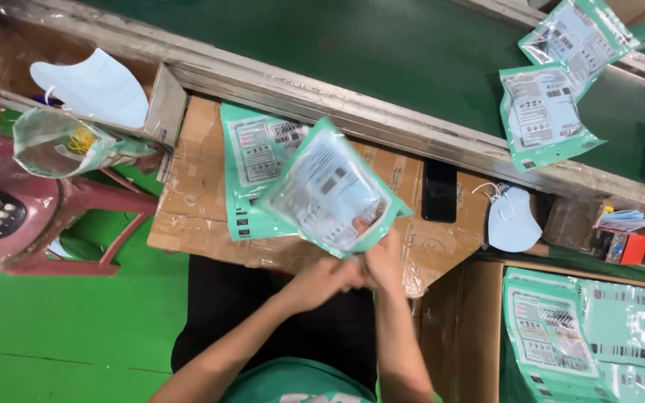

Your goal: The recorder is packing stacks of blue medical face masks into plastic pouches at a conveyor belt workstation.

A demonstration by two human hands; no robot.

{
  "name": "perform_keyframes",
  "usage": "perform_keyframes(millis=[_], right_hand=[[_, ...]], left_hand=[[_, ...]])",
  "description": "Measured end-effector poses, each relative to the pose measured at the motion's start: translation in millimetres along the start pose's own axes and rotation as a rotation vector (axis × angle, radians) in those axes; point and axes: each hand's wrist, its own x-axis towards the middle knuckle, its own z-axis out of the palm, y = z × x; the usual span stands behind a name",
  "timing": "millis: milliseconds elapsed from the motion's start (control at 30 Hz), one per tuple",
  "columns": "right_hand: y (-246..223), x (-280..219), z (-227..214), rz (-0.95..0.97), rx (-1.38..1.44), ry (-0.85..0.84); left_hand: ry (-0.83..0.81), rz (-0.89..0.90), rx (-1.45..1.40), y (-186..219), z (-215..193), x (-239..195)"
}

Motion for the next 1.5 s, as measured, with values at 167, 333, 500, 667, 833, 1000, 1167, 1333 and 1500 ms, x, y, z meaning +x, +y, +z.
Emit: perform_keyframes(millis=[167,333,500,667,833,1000,1167,1333,1500], right_hand=[[-85,-18,3,-0.182,-0.464,-0.017],[-91,-32,-4,-0.334,-0.685,-0.002],[-156,-42,15,-0.59,-0.565,-0.106],[-130,-48,8,-0.486,-0.655,-0.022],[-111,-39,2,-0.083,-0.591,-0.103],[-158,-32,29,-0.659,-0.336,0.45],[-84,-16,-20,-0.44,0.103,0.262],[-82,-16,-22,-0.439,0.051,0.243],[-85,-20,-3,-0.481,0.173,0.303]], left_hand=[[0.056,0.398,0.416,99,-10,-28],[0.516,0.917,0.798,180,-37,-3],[0.356,0.64,0.397,135,-37,15],[0.473,0.562,0.28,121,-28,18],[0.524,0.595,0.278,103,-27,16],[0.696,0.257,-0.208,52,-32,25],[0.618,0.353,-0.214,82,-23,14],[0.616,0.5,0.219,89,-28,3],[0.556,0.692,0.209,112,-25,2]])
